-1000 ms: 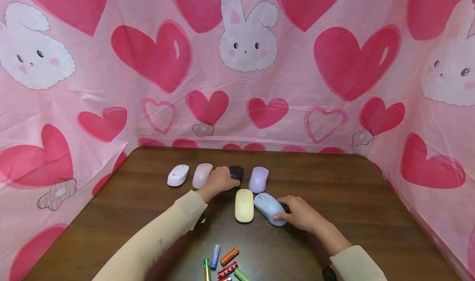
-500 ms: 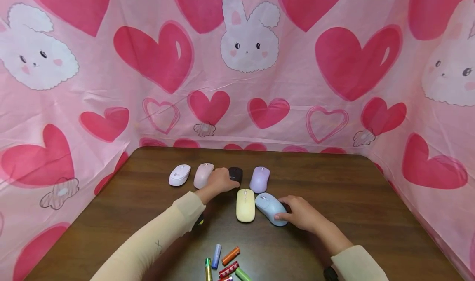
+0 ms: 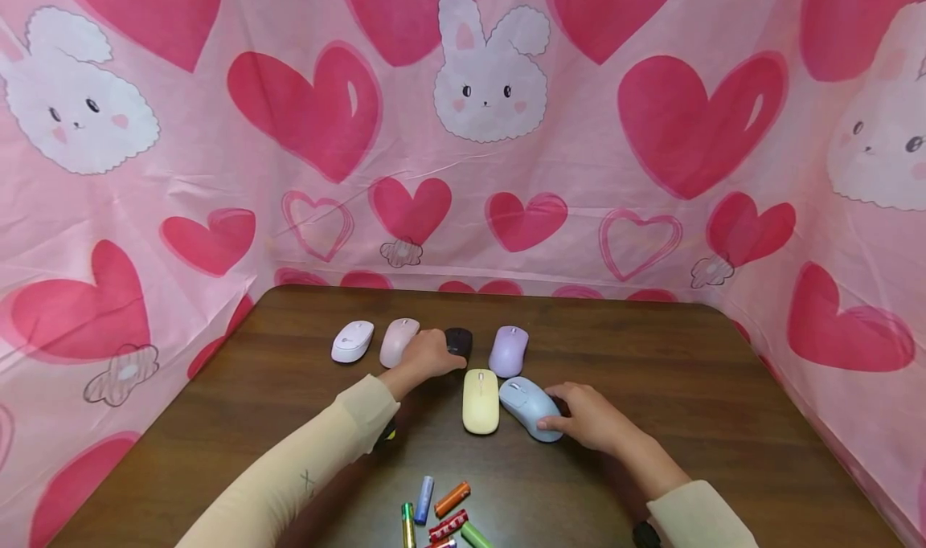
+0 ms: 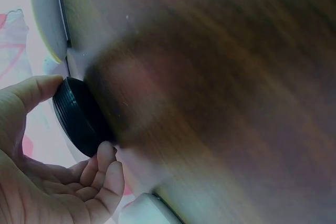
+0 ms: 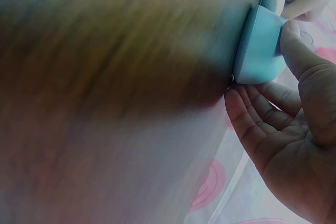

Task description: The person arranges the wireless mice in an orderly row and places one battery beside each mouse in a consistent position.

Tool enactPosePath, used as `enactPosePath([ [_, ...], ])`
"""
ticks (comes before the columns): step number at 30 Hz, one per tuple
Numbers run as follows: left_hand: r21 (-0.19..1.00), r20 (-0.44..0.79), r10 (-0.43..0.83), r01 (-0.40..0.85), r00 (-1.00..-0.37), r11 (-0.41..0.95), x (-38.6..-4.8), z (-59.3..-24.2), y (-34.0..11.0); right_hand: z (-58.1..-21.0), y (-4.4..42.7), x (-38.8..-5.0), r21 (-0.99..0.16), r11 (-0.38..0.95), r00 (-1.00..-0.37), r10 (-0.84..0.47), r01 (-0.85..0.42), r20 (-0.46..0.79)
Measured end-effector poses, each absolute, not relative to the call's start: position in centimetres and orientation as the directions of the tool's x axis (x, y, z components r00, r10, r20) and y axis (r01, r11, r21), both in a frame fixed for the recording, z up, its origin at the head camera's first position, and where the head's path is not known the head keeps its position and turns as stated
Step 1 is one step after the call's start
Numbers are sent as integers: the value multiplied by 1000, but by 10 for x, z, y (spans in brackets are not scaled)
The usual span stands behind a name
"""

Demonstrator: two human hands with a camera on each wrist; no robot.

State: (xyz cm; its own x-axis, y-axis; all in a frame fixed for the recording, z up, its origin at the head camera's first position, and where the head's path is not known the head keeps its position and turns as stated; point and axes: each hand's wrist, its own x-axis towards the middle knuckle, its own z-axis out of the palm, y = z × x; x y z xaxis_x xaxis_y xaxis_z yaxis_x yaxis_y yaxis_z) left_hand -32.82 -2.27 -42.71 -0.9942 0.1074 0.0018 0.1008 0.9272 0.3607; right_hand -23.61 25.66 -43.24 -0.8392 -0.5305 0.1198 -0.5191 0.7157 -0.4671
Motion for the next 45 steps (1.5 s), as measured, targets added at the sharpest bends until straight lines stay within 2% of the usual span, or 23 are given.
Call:
enactPosePath([
  [16, 355, -9, 116, 105, -993, 929, -324, -425, -23, -433, 256, -235, -488, 715, -847, -521, -501, 106],
  [38, 283, -53, 143, 123, -988, 951, -320, -422, -23, -434, 257, -235, -492, 711, -844, -526, -502, 101],
  [45, 337, -71, 134, 103, -988, 936, -319, -418, -28, -433, 256, -235, -485, 718, -848, -521, -500, 103],
])
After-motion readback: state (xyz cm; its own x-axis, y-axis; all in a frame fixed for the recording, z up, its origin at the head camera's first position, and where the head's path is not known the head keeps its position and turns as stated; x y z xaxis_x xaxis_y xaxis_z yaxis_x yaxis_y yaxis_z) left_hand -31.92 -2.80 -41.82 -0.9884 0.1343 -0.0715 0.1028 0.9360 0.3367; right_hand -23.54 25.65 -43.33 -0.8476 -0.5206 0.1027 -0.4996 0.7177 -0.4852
